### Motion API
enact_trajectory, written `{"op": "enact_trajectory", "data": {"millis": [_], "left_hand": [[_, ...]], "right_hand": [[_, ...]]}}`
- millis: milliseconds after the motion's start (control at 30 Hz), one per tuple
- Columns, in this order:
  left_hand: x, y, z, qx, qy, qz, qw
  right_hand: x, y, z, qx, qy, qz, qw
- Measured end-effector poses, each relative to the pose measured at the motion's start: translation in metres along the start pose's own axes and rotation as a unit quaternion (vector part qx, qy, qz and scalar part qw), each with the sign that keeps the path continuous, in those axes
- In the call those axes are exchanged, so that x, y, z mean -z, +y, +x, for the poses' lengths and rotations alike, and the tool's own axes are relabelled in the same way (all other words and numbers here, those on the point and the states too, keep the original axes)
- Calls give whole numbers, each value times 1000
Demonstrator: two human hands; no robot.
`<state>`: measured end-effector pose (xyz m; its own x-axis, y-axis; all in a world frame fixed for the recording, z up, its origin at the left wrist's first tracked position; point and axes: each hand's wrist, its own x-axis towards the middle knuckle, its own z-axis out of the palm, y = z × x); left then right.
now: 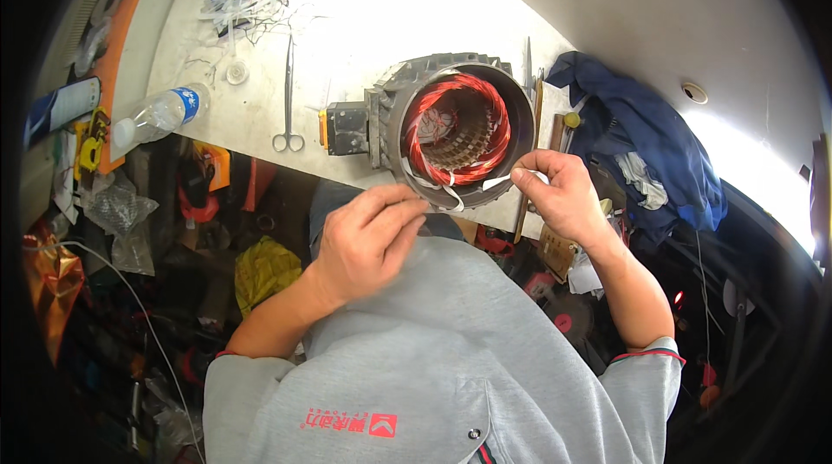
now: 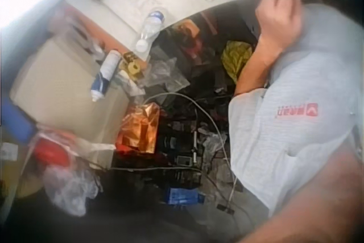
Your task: The person secures red copper windings inside a motor stator using white insulating tape and a wooden mallet. They repeatedly wrap, tuck, and tap the tape into the stator slots to hold the coils in place.
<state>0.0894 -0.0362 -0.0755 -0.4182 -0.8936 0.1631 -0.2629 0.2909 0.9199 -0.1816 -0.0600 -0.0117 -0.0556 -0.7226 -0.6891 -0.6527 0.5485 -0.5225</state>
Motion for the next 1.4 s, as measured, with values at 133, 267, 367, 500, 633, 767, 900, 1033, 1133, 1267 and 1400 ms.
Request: {"op": "enact_trajectory", "data": {"millis": [133, 267, 367, 500, 633, 767, 900, 1033, 1133, 1267, 1400], "left_hand": [[6, 2, 27, -11, 11, 14, 1000], [-1, -1, 51, -13, 5, 4, 1000], [-8, -7, 58, -37, 9, 7, 999], [-8, -4, 55, 0, 0, -2, 1000], [-7, -8, 51, -9, 3, -2, 1000], [-6, -7, 51, -18, 1, 12, 1000], [-9, 0, 66, -26, -20, 72, 997], [-15, 13, 103, -23, -284, 311, 907], [-38, 12, 124, -39, -418, 352, 836], [-56, 6, 139, 38, -479, 334, 811], [-60, -1, 126, 10, -372, 358, 856]], "right_hand": [[-7, 7, -1, 31, 26, 15, 999], [-3, -7, 3, -65, -34, 65, 995], [-3, 0, 14, -103, -75, 139, 982], [0, 0, 15, -63, -45, 82, 994], [-1, -1, 11, 49, 15, -39, 998], [-12, -4, -8, 115, 30, -68, 991], [-38, 22, -19, 191, 103, -107, 970], [-50, 15, -21, 137, 129, -112, 976], [-49, 7, -16, 141, 124, -190, 964], [-48, 9, -12, 124, 124, -149, 973], [-44, 15, -24, 110, 106, 19, 988]]}}
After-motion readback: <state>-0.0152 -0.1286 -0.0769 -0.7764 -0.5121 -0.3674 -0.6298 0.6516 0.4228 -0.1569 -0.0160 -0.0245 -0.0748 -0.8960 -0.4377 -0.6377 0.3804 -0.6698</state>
